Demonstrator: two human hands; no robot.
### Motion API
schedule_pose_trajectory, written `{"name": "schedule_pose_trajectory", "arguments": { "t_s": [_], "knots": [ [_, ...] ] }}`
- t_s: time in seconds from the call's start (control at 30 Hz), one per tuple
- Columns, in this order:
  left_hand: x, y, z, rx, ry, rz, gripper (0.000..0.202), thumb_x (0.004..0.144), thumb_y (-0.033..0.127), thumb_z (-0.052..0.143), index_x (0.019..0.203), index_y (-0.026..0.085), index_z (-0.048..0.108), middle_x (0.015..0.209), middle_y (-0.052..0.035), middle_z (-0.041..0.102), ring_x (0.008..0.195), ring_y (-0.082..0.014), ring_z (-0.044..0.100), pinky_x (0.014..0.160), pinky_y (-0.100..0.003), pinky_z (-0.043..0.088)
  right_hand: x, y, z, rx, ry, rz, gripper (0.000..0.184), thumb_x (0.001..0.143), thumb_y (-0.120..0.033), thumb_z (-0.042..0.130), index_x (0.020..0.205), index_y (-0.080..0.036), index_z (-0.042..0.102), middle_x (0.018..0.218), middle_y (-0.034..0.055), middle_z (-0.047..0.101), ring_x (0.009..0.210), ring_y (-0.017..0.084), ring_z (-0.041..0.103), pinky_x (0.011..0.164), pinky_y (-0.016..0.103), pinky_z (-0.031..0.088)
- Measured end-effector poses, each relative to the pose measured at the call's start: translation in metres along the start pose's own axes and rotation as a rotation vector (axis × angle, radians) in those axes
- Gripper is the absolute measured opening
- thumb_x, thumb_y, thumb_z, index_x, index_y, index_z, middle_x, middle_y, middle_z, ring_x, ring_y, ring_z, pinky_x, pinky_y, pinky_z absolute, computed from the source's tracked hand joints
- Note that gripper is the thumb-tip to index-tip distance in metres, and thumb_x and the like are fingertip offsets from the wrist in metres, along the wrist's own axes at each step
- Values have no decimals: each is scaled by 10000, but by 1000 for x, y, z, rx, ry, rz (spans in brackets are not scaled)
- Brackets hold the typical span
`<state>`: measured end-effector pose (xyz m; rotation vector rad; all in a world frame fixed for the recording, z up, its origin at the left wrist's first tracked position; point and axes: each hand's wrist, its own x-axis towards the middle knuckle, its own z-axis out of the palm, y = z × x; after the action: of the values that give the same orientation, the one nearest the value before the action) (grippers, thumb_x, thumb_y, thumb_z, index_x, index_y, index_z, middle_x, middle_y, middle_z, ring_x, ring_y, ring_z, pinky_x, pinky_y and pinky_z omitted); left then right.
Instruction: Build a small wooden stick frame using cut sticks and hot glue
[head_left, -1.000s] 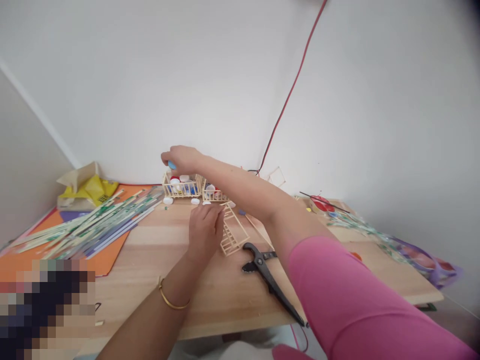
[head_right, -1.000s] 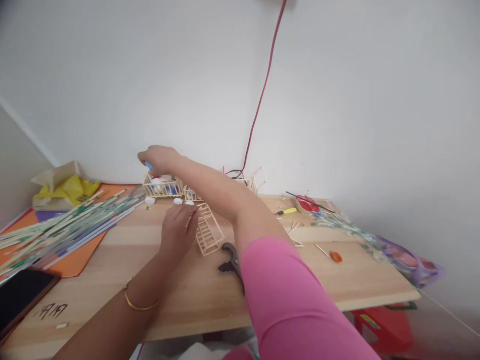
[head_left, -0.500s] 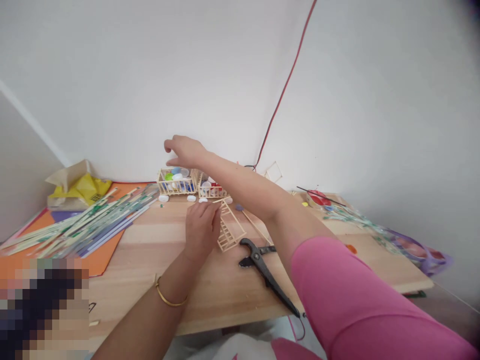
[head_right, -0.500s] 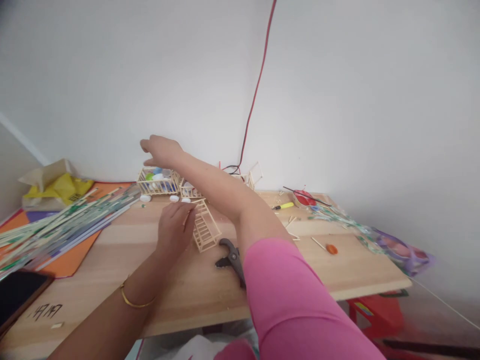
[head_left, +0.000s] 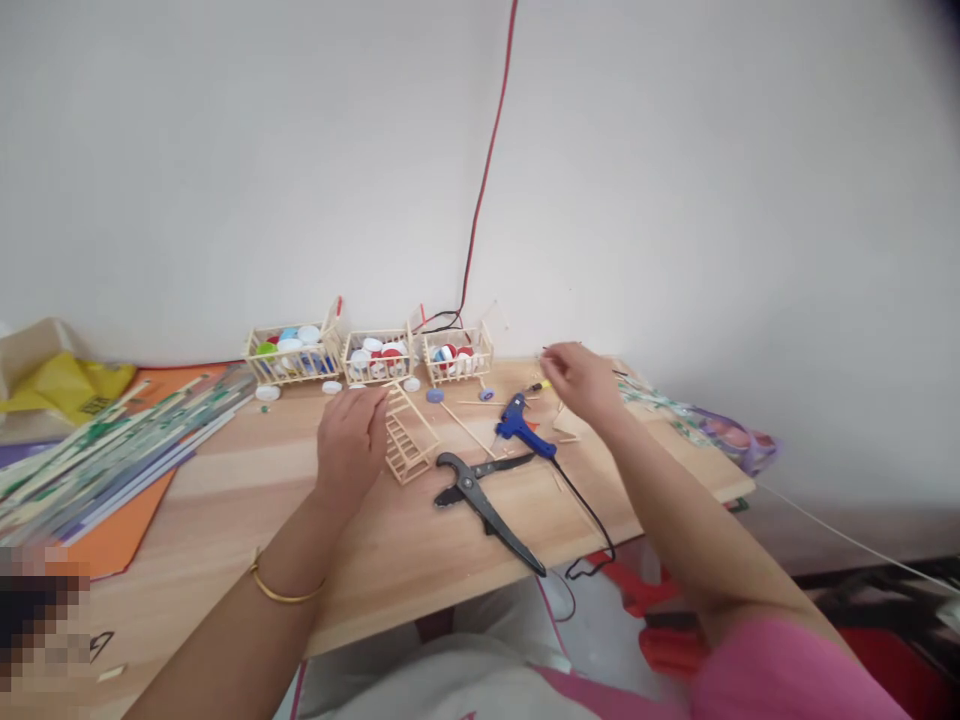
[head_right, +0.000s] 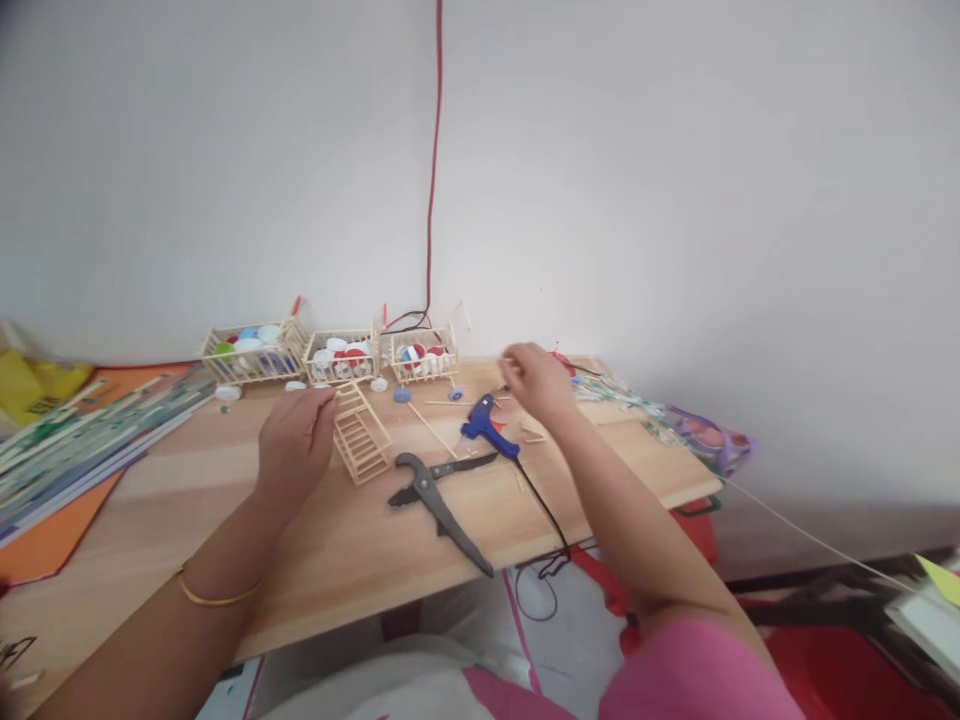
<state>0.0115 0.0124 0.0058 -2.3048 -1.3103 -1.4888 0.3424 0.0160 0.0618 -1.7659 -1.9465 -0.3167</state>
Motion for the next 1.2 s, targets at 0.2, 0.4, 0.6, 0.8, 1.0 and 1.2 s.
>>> {"name": "schedule_pose_trajectory", "arguments": {
  "t_s": [0.2, 0.4, 0.6, 0.8, 1.0, 1.2],
  "knots": [
    [2, 4, -1, 25, 14, 27, 176, 880, 205, 443, 965, 172, 593, 903, -99, 670, 868, -225, 597, 802, -357, 442, -74, 128, -14, -286, -422, 647, 292, 725, -390, 631, 858, -130, 642, 696, 103, 647, 662, 235, 601, 594, 302, 415],
    [1, 3, 1, 68, 14, 33, 175, 873, 216, 456, 972, 187, 597, 892, -91, 670, 839, -225, 603, 784, -358, 441, -78, 153, 5, -225, -512, 663, 159, 811, -288, 606, 842, -138, 647, 868, 68, 655, 805, 196, 614, 709, 294, 473],
    [1, -1, 1, 94, 12, 30, 156, 867, 220, 475, 958, 179, 594, 897, -93, 668, 861, -226, 598, 794, -352, 439, -23, 176, 42, -214, -307, 726, 332, 903, -338, 502, 1174, -148, 534, 1108, 94, 593, 959, 196, 593, 817, 379, 495],
    [1, -8, 0, 112, 13, -14, 147, 865, 220, 481, 950, 178, 593, 888, -86, 666, 862, -214, 592, 804, -337, 436, 2, 179, 72, -187, -229, 724, 292, 866, -275, 511, 1123, -174, 606, 1008, 114, 661, 954, 255, 620, 738, 310, 468],
    [2, -9, -2, 114, 36, -36, 159, 865, 226, 482, 960, 184, 602, 906, -90, 674, 861, -216, 609, 797, -347, 447, -8, 182, 80, -167, -276, 768, 313, 889, -326, 532, 1148, -151, 546, 1141, 84, 572, 975, 194, 583, 820, 391, 500],
    [2, -8, -1, 117, 36, -33, 159, 866, 224, 478, 955, 186, 604, 886, -86, 678, 851, -218, 616, 788, -350, 454, -16, 189, 73, -138, -215, 836, 329, 891, -326, 530, 1171, -153, 529, 1160, 84, 559, 983, 196, 579, 822, 401, 502]
  ]
}}
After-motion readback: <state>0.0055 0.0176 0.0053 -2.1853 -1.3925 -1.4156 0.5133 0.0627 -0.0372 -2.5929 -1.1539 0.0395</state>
